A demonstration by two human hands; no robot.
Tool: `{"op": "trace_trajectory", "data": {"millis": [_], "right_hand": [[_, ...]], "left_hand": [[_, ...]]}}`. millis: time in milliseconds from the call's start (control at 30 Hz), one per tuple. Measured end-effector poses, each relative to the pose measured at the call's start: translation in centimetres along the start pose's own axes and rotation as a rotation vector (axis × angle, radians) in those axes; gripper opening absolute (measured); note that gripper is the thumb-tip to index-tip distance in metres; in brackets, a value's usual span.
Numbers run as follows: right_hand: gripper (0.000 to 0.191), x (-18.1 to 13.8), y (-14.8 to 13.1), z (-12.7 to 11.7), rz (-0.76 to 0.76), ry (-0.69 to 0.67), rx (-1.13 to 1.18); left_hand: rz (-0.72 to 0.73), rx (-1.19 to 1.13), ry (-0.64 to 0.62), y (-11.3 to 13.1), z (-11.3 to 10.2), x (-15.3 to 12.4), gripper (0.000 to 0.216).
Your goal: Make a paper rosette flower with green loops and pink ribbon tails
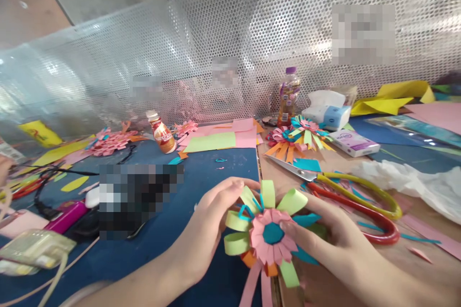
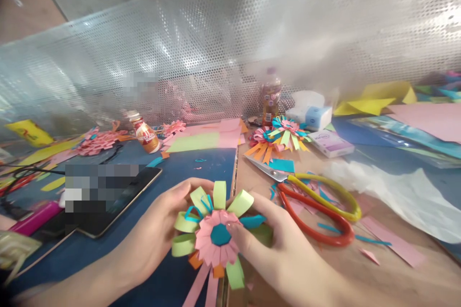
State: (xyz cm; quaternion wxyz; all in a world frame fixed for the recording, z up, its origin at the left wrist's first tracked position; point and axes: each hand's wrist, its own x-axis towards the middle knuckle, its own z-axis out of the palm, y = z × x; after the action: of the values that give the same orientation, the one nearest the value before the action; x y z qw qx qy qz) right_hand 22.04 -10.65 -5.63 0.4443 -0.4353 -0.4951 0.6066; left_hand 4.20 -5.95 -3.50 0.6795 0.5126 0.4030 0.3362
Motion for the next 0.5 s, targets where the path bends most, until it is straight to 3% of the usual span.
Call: {"op": "trace_trajectory", "data": {"millis": [100, 167, 233, 333, 467, 500], "right_hand": [[0.033, 0.2, 0.2, -0.2, -0.06, 0.028, 0.035], [0.041, 0.4, 0.5, -0.3, -0.018, 0.014, 0.111], [0.047, 0.5, 0.8, -0.5, 0.05, -0.017, 0.188], [0.044, 0.8, 0.7, -0.5, 0.081, -0.047, 0.269], [0.039, 1.1, 0.0, -0.4, 0.068, -0.108, 0.369], [0.04, 1.1, -0.1, -0.4, 0.065, -0.119, 0.38]], "left_hand": [[-0.114, -0.157, -0.033, -0.1, 0.1, 0.1, 0.038], [-0.182, -0.231, -0.046, -0.2, 0.0, 0.6, 0.04], [-0.147, -0.179, -0.016, -0.2, -0.6, 1.6, 0.039], [0.12, 0.205, 0.119, 0.1, -2.9, 4.1, 0.032], [0.47, 1.158, 0.301, 0.9, -7.8, 8.1, 0.024], [0.485, 1.237, 0.314, 1.1, -8.9, 8.9, 0.023]]}}
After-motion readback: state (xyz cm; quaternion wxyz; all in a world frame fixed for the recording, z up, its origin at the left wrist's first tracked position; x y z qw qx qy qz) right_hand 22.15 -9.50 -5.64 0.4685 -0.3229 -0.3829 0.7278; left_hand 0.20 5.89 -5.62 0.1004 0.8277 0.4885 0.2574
